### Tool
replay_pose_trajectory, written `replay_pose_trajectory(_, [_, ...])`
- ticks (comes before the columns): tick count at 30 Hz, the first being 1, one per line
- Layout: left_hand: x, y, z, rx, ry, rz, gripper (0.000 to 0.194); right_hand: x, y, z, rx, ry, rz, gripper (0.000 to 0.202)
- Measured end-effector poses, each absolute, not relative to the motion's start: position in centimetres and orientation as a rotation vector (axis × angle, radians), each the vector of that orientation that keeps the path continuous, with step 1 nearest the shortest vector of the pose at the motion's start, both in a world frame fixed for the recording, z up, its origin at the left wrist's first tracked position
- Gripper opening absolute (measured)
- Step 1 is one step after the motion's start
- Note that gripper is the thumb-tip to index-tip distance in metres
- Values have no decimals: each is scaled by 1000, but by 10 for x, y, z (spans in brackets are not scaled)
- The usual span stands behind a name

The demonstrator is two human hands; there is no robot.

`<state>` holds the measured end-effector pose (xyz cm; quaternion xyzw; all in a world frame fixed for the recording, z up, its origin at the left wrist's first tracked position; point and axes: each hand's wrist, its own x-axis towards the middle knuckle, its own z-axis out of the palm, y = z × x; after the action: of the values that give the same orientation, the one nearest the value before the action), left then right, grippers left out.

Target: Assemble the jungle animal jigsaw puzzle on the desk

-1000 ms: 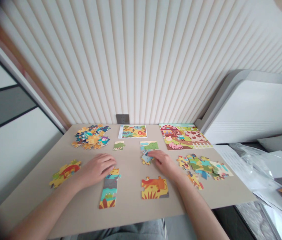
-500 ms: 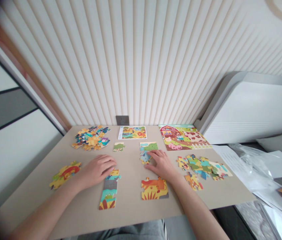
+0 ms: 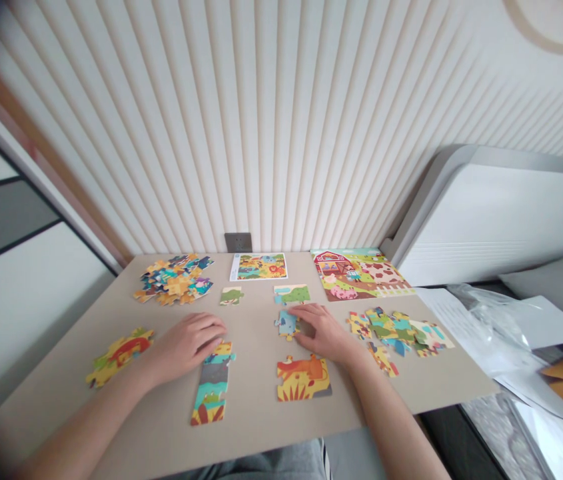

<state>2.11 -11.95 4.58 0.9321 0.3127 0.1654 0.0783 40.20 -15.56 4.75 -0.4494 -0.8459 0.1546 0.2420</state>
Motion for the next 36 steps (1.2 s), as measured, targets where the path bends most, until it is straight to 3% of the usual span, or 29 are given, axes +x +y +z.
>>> replay_pose_trajectory(12, [20,-118,45,2782,946,443,21,405,-158,46,-1211,-2326,391,58])
replay_pose_trajectory(21, [15,-114,36,2781,918,459,22,456,-191,60,-1430,-2348,250,54])
replay_pose_trajectory(27, [17,-121,54,2844,952,455,20,483,-219,31,-1486,-1938,71,32])
replay_pose_trajectory(32, [-7,-153,82,2846,1233,479,18,504,-216,4,-1424,-1791,-82,22])
replay_pose_trajectory(36, [-56,-181,70,2674,1675,585,25,511,-212,-3,-1353,-1830,-154,18])
